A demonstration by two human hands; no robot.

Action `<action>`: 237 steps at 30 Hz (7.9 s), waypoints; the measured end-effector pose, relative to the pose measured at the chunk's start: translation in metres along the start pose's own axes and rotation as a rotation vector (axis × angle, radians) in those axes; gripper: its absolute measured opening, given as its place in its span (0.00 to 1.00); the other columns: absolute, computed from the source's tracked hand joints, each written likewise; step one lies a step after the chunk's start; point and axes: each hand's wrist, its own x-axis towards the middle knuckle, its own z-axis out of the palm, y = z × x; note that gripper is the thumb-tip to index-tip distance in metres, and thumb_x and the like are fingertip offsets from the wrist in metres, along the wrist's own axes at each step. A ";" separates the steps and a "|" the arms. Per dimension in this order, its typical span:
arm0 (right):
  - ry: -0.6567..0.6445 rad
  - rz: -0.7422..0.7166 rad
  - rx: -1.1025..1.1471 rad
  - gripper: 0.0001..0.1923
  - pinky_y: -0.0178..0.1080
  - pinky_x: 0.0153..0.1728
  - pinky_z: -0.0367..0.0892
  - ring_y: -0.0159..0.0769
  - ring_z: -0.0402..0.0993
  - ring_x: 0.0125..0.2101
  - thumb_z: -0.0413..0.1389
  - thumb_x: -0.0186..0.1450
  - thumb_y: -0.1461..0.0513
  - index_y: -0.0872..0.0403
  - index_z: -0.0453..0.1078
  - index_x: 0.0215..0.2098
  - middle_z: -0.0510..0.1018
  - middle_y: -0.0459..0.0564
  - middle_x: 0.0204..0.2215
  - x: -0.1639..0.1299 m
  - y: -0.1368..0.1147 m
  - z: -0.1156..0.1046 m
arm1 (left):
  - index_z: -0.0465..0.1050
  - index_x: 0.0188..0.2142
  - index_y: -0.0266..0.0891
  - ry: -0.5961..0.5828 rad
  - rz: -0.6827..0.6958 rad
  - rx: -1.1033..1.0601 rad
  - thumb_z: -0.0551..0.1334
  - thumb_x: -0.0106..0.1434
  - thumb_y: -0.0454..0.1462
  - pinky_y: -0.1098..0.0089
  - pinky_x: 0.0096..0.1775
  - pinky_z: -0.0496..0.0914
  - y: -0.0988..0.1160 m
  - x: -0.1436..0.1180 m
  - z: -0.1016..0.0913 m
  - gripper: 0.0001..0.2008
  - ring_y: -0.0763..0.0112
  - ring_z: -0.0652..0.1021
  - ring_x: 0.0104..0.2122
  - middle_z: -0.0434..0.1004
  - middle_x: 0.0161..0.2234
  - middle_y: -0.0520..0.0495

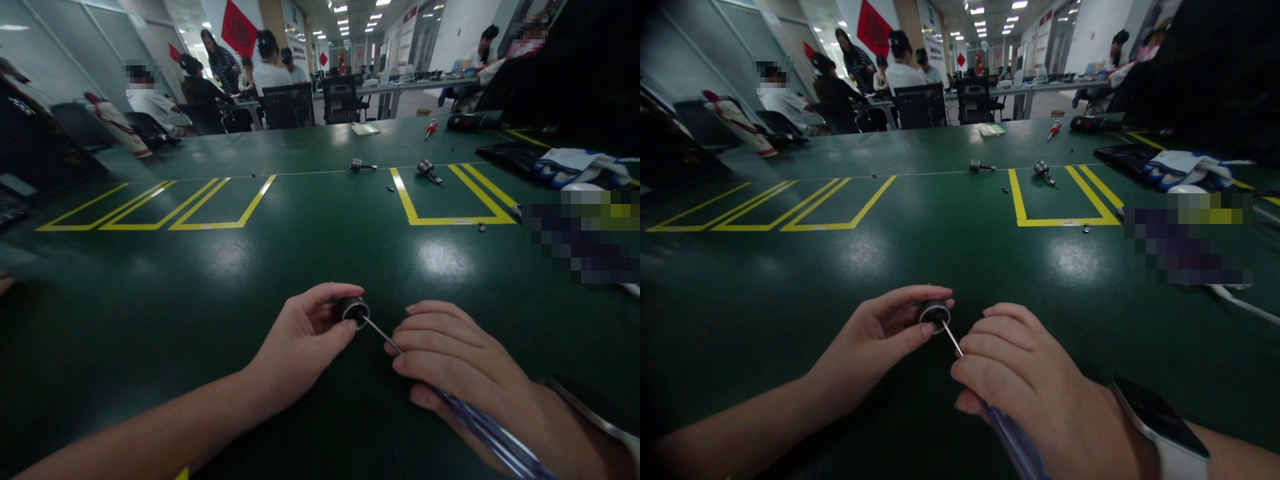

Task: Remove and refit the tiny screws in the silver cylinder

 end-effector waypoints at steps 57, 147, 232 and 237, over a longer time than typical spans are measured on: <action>0.031 0.122 0.174 0.06 0.49 0.55 0.54 0.32 0.70 0.32 0.51 0.62 0.69 0.55 0.66 0.36 0.74 0.45 0.28 -0.004 -0.009 -0.003 | 0.74 0.42 0.41 0.038 -0.094 -0.126 0.62 0.52 0.28 0.67 0.45 0.69 0.003 0.001 -0.006 0.17 0.66 0.76 0.44 0.79 0.41 0.49; -0.024 0.267 0.285 0.05 0.47 0.45 0.63 0.33 0.67 0.28 0.50 0.62 0.69 0.55 0.65 0.31 0.70 0.45 0.25 0.003 -0.012 -0.005 | 0.69 0.36 0.38 0.054 -0.032 -0.228 0.61 0.52 0.25 0.59 0.49 0.68 0.003 -0.001 0.002 0.13 0.60 0.76 0.46 0.75 0.47 0.45; 0.245 0.583 0.638 0.06 0.40 0.35 0.66 0.35 0.71 0.33 0.50 0.64 0.62 0.55 0.68 0.34 0.74 0.48 0.31 0.072 0.056 0.026 | 0.65 0.28 0.38 0.057 0.581 0.947 0.60 0.55 0.34 0.70 0.31 0.65 -0.006 0.115 -0.059 0.03 0.71 0.71 0.28 0.71 0.28 0.51; 0.186 0.497 0.376 0.05 0.41 0.34 0.66 0.35 0.69 0.32 0.50 0.63 0.65 0.55 0.68 0.34 0.73 0.49 0.31 0.072 0.047 0.026 | 0.67 0.28 0.38 0.027 0.570 1.059 0.60 0.55 0.36 0.71 0.29 0.64 -0.006 0.112 -0.053 0.03 0.71 0.71 0.26 0.71 0.25 0.51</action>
